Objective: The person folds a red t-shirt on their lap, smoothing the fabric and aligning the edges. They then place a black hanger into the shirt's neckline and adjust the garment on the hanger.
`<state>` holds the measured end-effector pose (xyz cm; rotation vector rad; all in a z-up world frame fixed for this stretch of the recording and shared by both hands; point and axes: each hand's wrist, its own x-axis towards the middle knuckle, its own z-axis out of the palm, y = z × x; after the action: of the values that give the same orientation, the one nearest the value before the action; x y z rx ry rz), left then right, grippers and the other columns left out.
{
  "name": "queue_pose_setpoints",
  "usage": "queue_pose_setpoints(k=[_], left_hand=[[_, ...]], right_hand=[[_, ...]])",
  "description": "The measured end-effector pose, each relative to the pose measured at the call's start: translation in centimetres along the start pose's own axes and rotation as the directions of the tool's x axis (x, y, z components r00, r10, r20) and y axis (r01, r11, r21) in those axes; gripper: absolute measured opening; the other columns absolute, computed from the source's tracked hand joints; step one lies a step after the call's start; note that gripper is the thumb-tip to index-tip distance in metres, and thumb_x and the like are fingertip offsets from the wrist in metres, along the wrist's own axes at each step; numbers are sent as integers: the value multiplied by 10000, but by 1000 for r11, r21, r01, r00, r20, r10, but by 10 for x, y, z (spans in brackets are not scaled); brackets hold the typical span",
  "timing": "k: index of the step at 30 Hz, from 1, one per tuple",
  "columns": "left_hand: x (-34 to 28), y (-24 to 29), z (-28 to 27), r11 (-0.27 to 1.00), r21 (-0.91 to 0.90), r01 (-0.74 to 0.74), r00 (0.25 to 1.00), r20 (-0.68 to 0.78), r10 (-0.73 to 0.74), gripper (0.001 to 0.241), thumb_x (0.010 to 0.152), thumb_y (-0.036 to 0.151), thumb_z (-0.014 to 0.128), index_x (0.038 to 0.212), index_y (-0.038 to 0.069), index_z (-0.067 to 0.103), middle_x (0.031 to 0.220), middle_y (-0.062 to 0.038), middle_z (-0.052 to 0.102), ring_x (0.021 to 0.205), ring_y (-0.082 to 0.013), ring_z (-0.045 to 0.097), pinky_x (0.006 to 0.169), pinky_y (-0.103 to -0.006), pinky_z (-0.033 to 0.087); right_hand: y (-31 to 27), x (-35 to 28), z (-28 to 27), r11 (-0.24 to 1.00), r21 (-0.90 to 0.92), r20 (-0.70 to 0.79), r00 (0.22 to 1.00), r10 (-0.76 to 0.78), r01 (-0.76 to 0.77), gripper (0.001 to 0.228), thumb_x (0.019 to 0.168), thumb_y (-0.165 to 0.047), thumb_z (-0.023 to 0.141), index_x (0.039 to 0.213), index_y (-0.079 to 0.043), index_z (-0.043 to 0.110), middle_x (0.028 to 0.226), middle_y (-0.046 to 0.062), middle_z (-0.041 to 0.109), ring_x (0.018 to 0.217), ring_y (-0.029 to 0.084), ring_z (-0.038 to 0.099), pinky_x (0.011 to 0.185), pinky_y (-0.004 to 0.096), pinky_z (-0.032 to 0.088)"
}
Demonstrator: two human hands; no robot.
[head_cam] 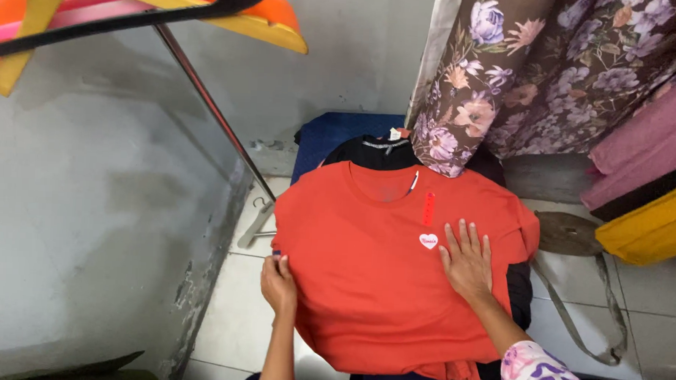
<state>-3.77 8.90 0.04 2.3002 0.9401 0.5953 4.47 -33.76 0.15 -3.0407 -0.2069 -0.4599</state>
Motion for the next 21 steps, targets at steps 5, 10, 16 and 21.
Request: queue_pose_setpoints(k=[5,10,16,21], left_hand=[[4,-7,-30,996,33,78,984,157,-82,257,1056,482,538,1112,231,553,903,-192,766,918,-464,729,827,-553,555],[-1,5,-32,988,154,21,980,191,-51,401,992,560,547,1053,166,589,842,-112,763,820,-381,718,793,-480,534],[-74,125,8,841,-178,-511,854,7,521,445,932,214,581,1334,24,591,1410,-198,554,1260,-392,519,1079,-510,381],[-133,151,77,706,-15,-708,632,432,643,615,1027,462,404,1568,170,393,1649,-152,296,1523,-365,220,1194,-615,114]], right_hand=[[1,1,0,1000,-28,22,1000,-10,10,571,1066,-532,314,1607,-355,349,1704,36,307,1589,246,239,1276,528,152],[-4,4,-18,998,25,-75,996,-58,60,649,996,-467,434,1586,-202,384,1667,97,345,1547,290,290,1239,500,211],[-18,-2,-7,998,68,-29,999,-17,19,638,1000,-455,426,1589,-215,375,1671,88,327,1553,287,259,1244,514,169],[-73,-11,7,975,177,37,989,-146,137,651,1003,-351,423,1587,-84,313,1640,191,323,1518,407,275,1189,588,242]])
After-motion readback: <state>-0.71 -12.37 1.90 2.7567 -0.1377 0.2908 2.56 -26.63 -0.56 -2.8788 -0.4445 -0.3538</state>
